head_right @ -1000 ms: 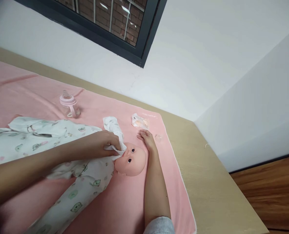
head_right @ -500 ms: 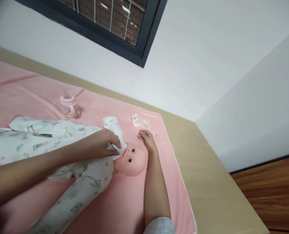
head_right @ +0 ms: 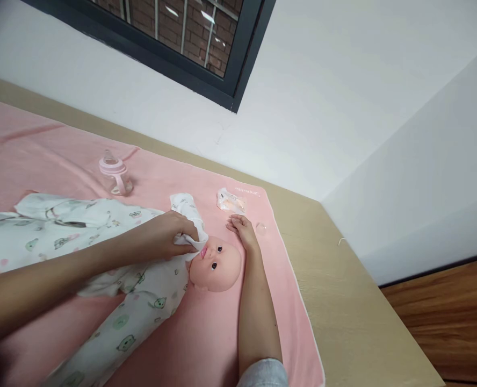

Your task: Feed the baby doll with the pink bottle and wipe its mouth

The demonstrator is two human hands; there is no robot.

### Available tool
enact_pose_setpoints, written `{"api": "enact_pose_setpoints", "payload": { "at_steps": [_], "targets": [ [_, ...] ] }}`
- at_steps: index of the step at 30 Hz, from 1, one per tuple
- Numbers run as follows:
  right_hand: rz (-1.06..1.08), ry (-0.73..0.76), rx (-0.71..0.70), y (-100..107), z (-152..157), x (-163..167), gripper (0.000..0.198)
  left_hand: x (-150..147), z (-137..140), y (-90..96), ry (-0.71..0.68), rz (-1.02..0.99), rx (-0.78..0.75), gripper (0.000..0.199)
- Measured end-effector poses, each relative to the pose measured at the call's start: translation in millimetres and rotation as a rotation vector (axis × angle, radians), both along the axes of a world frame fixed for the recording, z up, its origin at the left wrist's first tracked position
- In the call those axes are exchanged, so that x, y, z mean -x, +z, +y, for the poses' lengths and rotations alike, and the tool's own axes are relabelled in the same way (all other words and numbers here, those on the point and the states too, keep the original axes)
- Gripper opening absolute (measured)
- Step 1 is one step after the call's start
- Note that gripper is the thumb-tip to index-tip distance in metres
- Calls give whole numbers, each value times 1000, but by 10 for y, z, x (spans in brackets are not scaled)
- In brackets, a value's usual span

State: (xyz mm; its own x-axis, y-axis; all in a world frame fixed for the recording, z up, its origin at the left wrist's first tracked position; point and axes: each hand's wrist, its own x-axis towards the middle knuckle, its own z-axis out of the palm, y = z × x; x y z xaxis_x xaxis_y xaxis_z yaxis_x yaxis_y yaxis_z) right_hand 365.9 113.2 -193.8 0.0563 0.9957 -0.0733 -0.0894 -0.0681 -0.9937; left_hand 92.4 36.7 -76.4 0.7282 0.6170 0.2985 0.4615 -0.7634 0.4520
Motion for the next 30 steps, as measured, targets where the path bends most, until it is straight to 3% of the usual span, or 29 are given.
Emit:
{"api": "enact_pose_setpoints", "payload": {
  "at_steps": [30],
  "targets": [
    [0, 3, 1, 16, -6, 14, 29, -39, -2, -26, 24, 23, -26, 21]
  ]
}}
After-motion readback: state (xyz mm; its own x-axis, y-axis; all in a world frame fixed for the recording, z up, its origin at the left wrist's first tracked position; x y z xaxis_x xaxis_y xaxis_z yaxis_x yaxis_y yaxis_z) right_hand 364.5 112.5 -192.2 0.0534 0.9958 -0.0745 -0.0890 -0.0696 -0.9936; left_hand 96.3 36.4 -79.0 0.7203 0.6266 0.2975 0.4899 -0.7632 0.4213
